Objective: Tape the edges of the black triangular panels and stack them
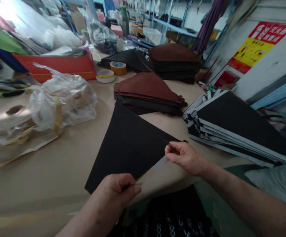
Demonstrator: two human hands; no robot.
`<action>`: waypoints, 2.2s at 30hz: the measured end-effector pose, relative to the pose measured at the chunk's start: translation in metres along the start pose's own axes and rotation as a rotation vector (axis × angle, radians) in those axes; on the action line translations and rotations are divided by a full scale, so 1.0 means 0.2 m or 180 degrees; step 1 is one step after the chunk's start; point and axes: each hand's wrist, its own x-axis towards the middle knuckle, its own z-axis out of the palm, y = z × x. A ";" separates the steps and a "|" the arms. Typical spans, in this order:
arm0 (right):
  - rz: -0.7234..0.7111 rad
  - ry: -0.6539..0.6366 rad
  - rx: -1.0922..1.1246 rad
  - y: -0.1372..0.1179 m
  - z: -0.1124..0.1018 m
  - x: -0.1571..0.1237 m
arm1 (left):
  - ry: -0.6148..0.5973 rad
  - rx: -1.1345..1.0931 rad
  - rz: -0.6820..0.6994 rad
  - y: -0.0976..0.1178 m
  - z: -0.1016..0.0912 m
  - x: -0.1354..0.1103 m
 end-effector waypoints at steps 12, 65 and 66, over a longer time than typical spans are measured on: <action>0.0313 0.1055 -0.1553 0.29 -0.33 -0.03 | -0.0192 0.1059 -0.0443 0.03 -0.06 0.09; 0.0200 0.0949 0.0418 0.26 -0.13 0.11 | -0.0035 0.0929 -0.0855 -0.30 -0.43 -0.26; 0.0251 0.0949 0.0506 0.26 -0.13 0.11 | 0.0009 0.0891 -0.0964 -0.33 -0.47 -0.31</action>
